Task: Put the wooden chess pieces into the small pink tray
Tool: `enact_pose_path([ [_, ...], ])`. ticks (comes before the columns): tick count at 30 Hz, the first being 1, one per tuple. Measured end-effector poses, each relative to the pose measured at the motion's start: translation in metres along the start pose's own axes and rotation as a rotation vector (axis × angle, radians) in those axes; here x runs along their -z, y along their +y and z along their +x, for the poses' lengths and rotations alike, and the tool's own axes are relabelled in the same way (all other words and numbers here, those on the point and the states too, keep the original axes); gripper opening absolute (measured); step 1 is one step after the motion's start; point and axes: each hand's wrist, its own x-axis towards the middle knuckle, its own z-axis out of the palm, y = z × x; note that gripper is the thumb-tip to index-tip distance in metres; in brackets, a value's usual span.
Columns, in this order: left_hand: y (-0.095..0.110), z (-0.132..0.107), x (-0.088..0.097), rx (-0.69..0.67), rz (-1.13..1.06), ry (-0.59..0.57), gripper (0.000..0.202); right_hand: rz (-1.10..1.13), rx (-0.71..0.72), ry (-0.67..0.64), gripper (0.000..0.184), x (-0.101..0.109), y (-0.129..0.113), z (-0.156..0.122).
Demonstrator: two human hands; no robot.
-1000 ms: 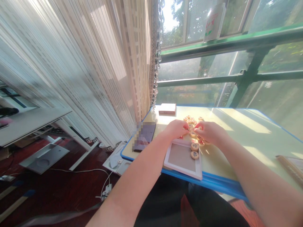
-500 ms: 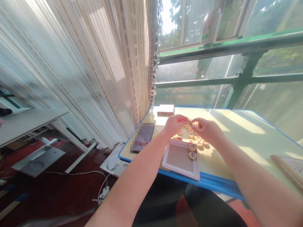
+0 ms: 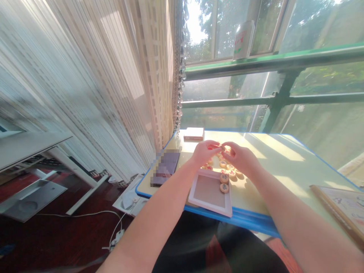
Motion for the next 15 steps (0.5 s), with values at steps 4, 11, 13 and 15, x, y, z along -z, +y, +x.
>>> enact_pose_path([
  [4,0.0002,0.0003,-0.0006,-0.006,0.006,-0.013,0.029,0.011,-0.012,-0.002,0.031,0.0020,-0.0016,-0.0005],
  [11,0.0080,-0.0034,0.0021,0.001,0.387,0.081,0.025,-0.029,-0.040,-0.060,0.029,-0.0007,0.0010,-0.0007],
  [13,0.0085,-0.0041,0.0034,-0.010,0.614,0.040,0.026,-0.028,0.013,-0.096,0.024,-0.0030,0.0014,-0.0007],
  [15,0.0089,-0.0044,0.0043,-0.004,0.783,-0.031,0.025,-0.005,0.069,-0.104,0.021,-0.0051,0.0008,-0.0010],
])
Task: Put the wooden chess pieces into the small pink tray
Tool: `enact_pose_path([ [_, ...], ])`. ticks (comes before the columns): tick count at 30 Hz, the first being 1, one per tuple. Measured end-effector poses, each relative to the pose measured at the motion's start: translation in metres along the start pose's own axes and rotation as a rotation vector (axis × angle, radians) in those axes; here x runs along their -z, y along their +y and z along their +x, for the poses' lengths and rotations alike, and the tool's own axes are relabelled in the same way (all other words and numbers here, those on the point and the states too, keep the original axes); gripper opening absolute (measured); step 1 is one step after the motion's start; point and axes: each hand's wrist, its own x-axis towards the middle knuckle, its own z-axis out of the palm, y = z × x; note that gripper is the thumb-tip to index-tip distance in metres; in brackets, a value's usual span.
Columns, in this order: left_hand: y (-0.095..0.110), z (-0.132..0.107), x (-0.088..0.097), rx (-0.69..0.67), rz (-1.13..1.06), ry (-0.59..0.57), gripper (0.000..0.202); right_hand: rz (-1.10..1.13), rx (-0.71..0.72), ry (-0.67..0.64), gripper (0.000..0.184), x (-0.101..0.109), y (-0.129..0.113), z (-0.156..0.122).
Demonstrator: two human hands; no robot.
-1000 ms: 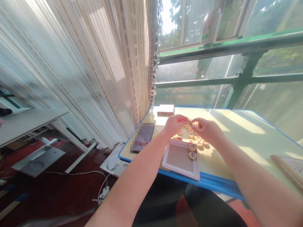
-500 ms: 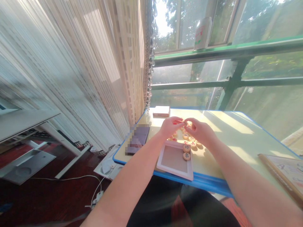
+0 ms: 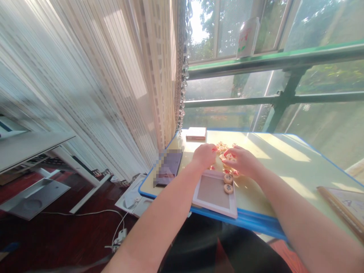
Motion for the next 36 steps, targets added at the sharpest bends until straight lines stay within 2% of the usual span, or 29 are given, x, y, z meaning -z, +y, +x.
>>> enact_pose_path([
  [3,0.000,0.000,0.001,0.000,0.092,-0.083,0.026,0.024,0.030,0.009,0.021,-0.002,-0.001,0.000],
  [7,-0.002,0.002,0.001,0.050,0.034,-0.137,0.031,-0.012,0.024,-0.020,0.022,-0.005,0.000,0.001],
  [15,-0.016,0.005,-0.008,0.120,-0.135,-0.067,0.037,-0.028,0.017,-0.054,0.021,-0.007,0.000,0.002],
  [23,-0.018,0.006,-0.003,0.198,-0.202,-0.002,0.035,-0.023,0.042,-0.080,0.024,-0.011,0.005,0.003],
  [29,-0.019,0.006,-0.003,0.238,-0.240,-0.031,0.032,0.003,-0.046,-0.016,0.029,-0.003,0.009,0.005],
  [36,-0.016,0.005,-0.003,0.259,-0.339,-0.021,0.032,-0.150,-0.253,0.127,0.036,-0.006,0.040,0.011],
])
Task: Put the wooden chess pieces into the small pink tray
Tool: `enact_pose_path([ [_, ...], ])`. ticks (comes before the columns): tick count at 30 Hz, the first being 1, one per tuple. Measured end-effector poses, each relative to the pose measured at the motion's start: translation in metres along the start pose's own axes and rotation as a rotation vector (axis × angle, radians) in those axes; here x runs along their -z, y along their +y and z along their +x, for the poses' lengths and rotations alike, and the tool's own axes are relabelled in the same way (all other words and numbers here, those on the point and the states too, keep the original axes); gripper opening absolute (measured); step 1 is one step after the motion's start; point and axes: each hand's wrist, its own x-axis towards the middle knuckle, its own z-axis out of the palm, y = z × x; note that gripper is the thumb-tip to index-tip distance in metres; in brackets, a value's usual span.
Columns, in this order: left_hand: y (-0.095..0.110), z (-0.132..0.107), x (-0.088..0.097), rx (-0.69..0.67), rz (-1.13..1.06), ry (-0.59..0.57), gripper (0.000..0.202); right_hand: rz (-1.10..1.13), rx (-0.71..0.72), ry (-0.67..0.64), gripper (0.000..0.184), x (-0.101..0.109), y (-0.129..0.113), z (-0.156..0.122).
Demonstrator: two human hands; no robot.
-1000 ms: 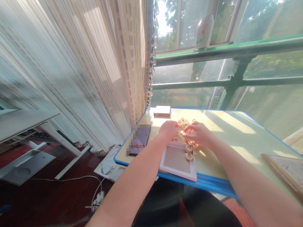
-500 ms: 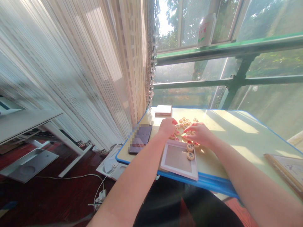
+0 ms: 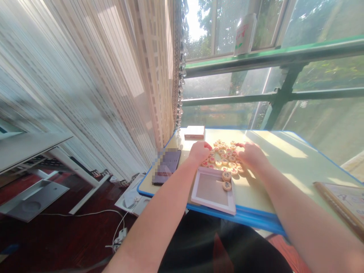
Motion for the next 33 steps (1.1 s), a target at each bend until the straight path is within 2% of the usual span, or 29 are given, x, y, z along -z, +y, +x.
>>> enact_pose_path([
  [4,0.001,0.001,0.000,-0.015,0.010,-0.005,0.031,0.030,-0.165,-0.054,0.043,0.000,0.007,0.003],
  [6,0.001,0.001,0.000,-0.026,0.037,0.007,0.031,0.039,-0.191,-0.072,0.042,0.004,0.004,0.003],
  [11,0.000,0.001,-0.006,-0.096,0.057,0.009,0.043,0.078,-0.142,-0.142,0.027,0.011,-0.007,-0.001],
  [14,0.000,0.001,-0.013,-0.142,0.036,-0.069,0.039,0.073,-0.110,-0.136,0.025,0.009,-0.008,-0.002],
  [18,-0.001,0.005,-0.019,-0.336,0.064,-0.214,0.030,0.093,-0.116,-0.100,0.029,0.006,-0.009,-0.002],
  [20,-0.002,0.006,-0.021,-0.393,0.099,-0.240,0.028,0.118,-0.093,-0.089,0.032,0.005,-0.011,-0.003],
  [25,0.000,0.004,-0.018,-0.440,0.184,-0.230,0.029,0.072,0.110,-0.069,0.033,0.000,-0.011,-0.003],
  [29,0.005,0.000,-0.013,-0.466,0.316,-0.187,0.028,-0.047,0.103,-0.093,0.036,-0.006,-0.003,0.000],
  [33,0.010,-0.003,-0.009,-0.482,0.357,-0.147,0.030,-0.082,0.063,-0.142,0.036,-0.003,-0.002,0.001],
])
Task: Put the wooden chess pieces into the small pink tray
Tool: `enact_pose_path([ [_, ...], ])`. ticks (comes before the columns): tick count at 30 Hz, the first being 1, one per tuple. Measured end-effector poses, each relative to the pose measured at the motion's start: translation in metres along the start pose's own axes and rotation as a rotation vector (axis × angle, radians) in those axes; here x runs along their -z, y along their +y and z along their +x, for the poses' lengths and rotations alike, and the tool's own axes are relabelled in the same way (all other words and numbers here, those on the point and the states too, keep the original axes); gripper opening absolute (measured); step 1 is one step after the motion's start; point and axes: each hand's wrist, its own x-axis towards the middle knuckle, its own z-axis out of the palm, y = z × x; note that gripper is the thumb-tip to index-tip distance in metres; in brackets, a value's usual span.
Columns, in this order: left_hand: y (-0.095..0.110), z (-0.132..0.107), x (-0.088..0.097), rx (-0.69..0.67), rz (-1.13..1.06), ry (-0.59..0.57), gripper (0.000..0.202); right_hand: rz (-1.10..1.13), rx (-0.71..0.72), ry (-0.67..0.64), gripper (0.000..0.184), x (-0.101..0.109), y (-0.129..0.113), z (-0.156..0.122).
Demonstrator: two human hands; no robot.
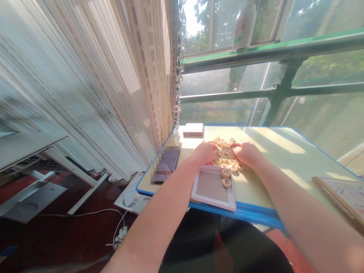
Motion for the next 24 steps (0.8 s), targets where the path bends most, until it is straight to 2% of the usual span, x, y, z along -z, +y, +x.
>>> enact_pose_path([
  [7,0.003,-0.002,0.004,0.008,0.079,-0.050,0.032,0.095,-0.147,-0.026,0.038,0.010,-0.005,-0.005],
  [13,0.005,-0.004,0.004,-0.024,0.048,-0.094,0.033,0.140,-0.167,0.051,0.039,0.008,-0.004,-0.007],
  [15,0.005,-0.003,0.004,0.033,0.030,-0.090,0.034,0.162,-0.116,0.093,0.038,0.006,-0.006,-0.008],
  [18,0.005,0.000,0.005,0.101,0.026,-0.049,0.035,0.204,0.042,0.117,0.034,0.004,-0.013,-0.008],
  [24,0.005,0.005,0.005,0.110,0.074,-0.171,0.029,0.203,0.292,-0.027,0.033,0.001,-0.025,-0.009],
])
